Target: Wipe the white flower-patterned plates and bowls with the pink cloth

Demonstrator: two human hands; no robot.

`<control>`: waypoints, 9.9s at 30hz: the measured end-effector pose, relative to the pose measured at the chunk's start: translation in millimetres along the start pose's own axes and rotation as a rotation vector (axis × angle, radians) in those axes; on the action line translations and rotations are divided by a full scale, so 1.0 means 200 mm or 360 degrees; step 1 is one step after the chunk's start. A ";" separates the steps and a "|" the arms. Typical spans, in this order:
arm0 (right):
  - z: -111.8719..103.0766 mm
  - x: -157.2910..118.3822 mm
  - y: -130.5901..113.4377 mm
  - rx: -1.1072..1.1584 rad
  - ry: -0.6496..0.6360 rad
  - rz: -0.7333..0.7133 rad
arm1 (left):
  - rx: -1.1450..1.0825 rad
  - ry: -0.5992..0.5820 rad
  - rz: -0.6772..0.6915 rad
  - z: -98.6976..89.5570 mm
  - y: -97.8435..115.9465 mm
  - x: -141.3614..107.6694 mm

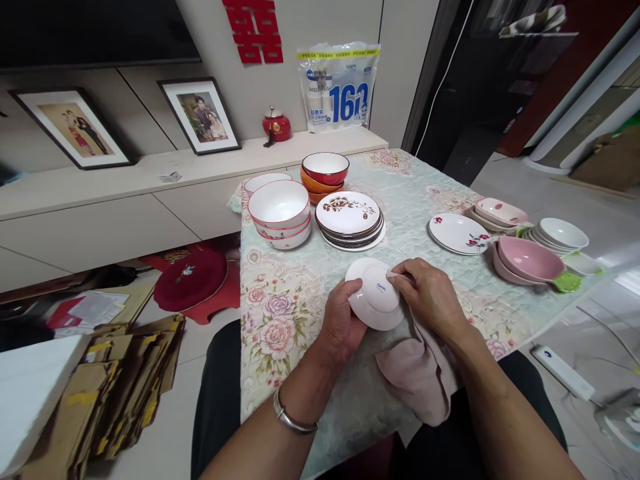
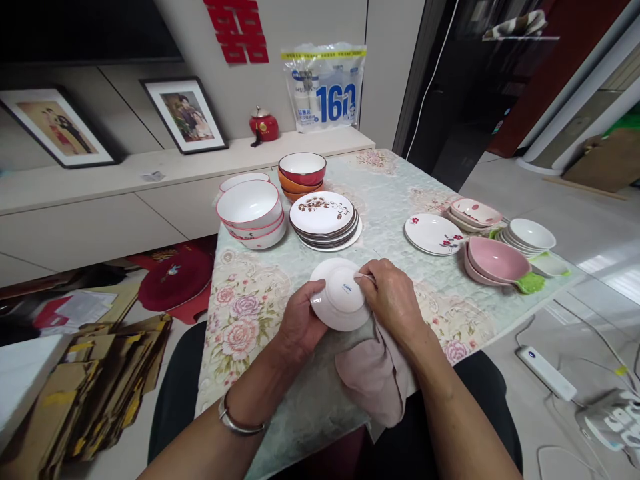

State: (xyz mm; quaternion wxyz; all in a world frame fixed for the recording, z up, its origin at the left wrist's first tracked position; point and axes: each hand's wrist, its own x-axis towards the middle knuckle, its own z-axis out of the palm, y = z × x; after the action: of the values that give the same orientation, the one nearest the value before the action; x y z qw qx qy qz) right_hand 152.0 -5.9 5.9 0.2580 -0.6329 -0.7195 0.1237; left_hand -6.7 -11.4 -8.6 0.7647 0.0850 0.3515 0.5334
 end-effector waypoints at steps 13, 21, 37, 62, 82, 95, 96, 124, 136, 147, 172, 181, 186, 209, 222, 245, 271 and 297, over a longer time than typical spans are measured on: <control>0.05 -0.02 -0.10 0.0036 0.0094 -0.0389 | 0.0077 -0.0116 0.0103 0.00 -0.01 -0.02; 0.06 0.00 0.01 0.0002 0.0120 0.0005 | -0.0028 -0.0027 0.0186 -0.01 0.00 0.02; -0.01 -0.06 -0.12 0.0151 -0.0311 -0.0128 | -0.0190 0.0155 0.0424 -0.02 0.01 0.06; -0.01 0.00 0.06 -0.0021 -0.0109 0.0048 | 0.0122 0.0057 0.0226 -0.01 0.00 0.00; 0.12 0.00 -0.16 -0.0091 -0.0053 -0.0707 | -0.0096 -0.0030 -0.0094 0.00 -0.01 -0.01; 0.06 0.03 0.00 0.0080 -0.0029 -0.0104 | 0.0001 -0.0056 -0.0139 -0.02 -0.03 0.02; 0.05 0.03 0.01 0.0063 -0.0044 -0.0079 | 0.0001 -0.0049 -0.0134 -0.02 -0.03 0.02; 0.11 0.00 -0.01 0.0091 0.0053 -0.0127 | 0.0307 0.0001 0.0013 -0.02 -0.01 -0.02; 0.14 -0.01 0.00 -0.0017 0.0138 -0.0203 | 0.0287 -0.0030 0.0037 -0.01 -0.01 -0.02; 0.15 0.00 0.01 -0.0011 0.0163 -0.0227 | 0.0367 -0.0020 0.0037 -0.01 -0.01 -0.03; 0.10 0.02 0.03 0.0427 0.0082 -0.0345 | 0.0244 -0.0042 0.0046 -0.01 -0.05 -0.01; 0.05 0.03 0.05 0.1079 -0.0066 0.0078 | 0.0171 -0.0103 -0.0065 -0.02 -0.01 -0.01; 0.06 0.04 0.06 0.1572 0.0036 0.0596 | 0.0089 -0.0239 -0.0053 0.01 0.01 -0.04; 0.05 0.06 0.06 0.1160 0.0079 0.0186 | 0.0232 -0.0414 -0.0038 0.00 -0.02 -0.05; 0.12 0.06 0.11 0.1207 0.0333 0.0402 | 0.0085 -0.0217 0.0253 0.01 0.01 -0.03; 0.09 0.05 0.09 0.1073 0.0148 0.0205 | 0.0382 -0.0317 0.0007 0.00 -0.01 -0.07; 0.09 0.00 -0.04 0.0512 0.0209 -0.0547 | 0.0501 -0.0405 -0.0005 0.00 -0.03 -0.06; 0.13 0.06 0.12 0.0735 0.0279 0.0060 | 0.0326 -0.0349 0.0094 -0.03 0.00 -0.03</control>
State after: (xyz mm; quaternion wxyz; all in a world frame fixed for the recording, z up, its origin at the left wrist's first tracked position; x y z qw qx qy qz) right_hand 157.0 13.1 -25.4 0.4548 -0.5788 -0.6350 0.2344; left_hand -11.7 -19.2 -10.7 0.7699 0.2306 0.3157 0.5044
